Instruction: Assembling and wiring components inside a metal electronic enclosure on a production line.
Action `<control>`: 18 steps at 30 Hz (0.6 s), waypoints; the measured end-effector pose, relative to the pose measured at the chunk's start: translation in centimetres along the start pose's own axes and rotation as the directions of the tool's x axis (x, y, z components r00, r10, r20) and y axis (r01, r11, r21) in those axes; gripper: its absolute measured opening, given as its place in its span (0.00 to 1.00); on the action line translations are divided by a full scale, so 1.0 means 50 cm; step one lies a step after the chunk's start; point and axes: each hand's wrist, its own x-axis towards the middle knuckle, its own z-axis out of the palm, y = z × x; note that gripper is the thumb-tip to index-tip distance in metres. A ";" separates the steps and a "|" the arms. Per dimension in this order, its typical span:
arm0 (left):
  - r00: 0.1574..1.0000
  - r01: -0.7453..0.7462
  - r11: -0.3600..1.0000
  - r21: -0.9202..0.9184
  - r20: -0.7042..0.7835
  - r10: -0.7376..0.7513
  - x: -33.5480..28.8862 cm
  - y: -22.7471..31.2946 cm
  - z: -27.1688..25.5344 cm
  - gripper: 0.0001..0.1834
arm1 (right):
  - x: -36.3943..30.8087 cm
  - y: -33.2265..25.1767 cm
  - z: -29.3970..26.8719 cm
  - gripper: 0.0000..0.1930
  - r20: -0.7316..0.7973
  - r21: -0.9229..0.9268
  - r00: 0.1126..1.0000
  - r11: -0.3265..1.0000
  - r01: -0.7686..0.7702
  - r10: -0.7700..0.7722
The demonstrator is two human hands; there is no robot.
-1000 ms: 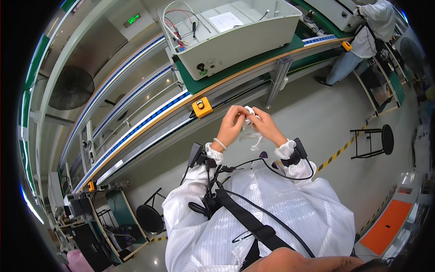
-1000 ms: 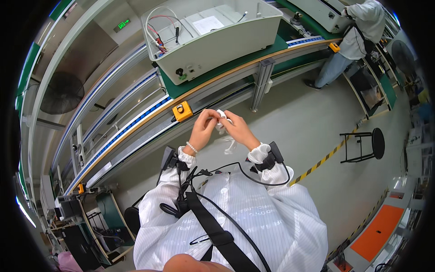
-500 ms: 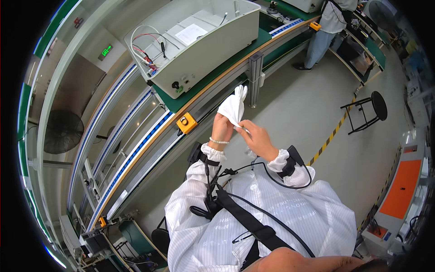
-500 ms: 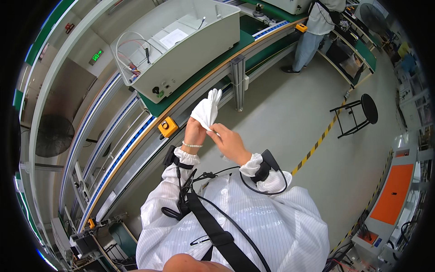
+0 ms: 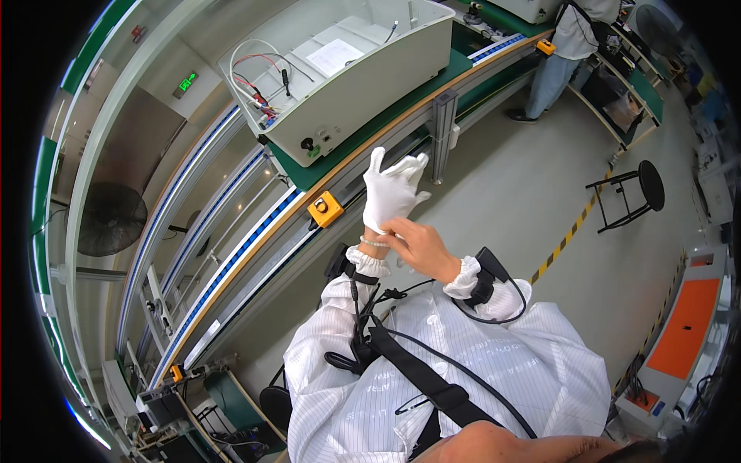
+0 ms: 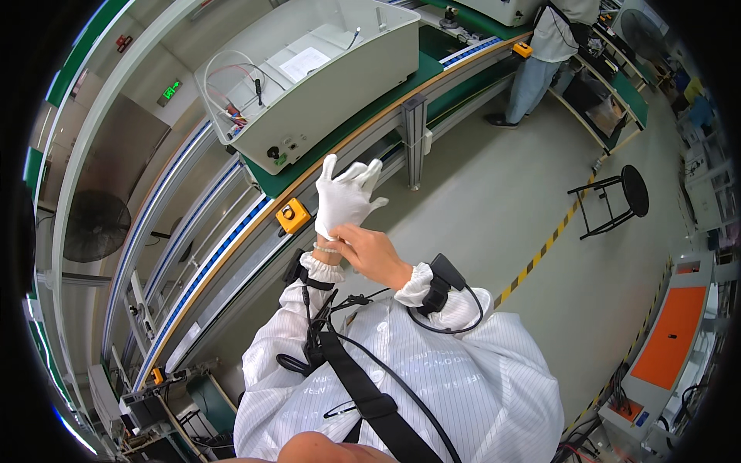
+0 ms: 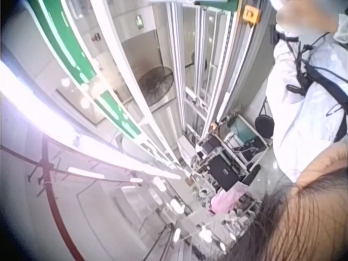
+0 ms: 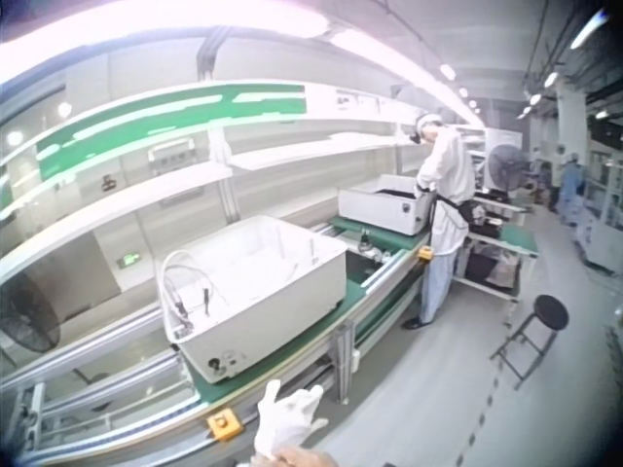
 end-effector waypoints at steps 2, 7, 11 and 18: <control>0.996 0.008 1.000 -0.015 -0.085 -0.009 -0.009 -0.006 -0.011 0.35 | -0.005 0.009 0.021 0.10 0.000 0.052 1.000 0.999 0.007 -0.007; 0.991 0.017 0.996 -0.091 -0.129 -0.029 -0.011 -0.009 -0.074 0.28 | -0.014 0.085 0.012 0.17 0.073 0.635 0.837 0.622 -0.458 0.543; 0.913 0.072 -0.190 -0.979 0.142 -0.382 -0.061 0.009 -0.024 0.22 | 0.003 0.108 0.006 0.18 0.062 0.604 0.860 0.667 -0.436 0.507; 0.779 0.092 -0.394 -0.915 0.312 -0.543 -0.133 0.011 0.126 0.16 | 0.046 0.090 0.000 0.18 -0.010 0.678 0.889 0.657 -0.330 0.458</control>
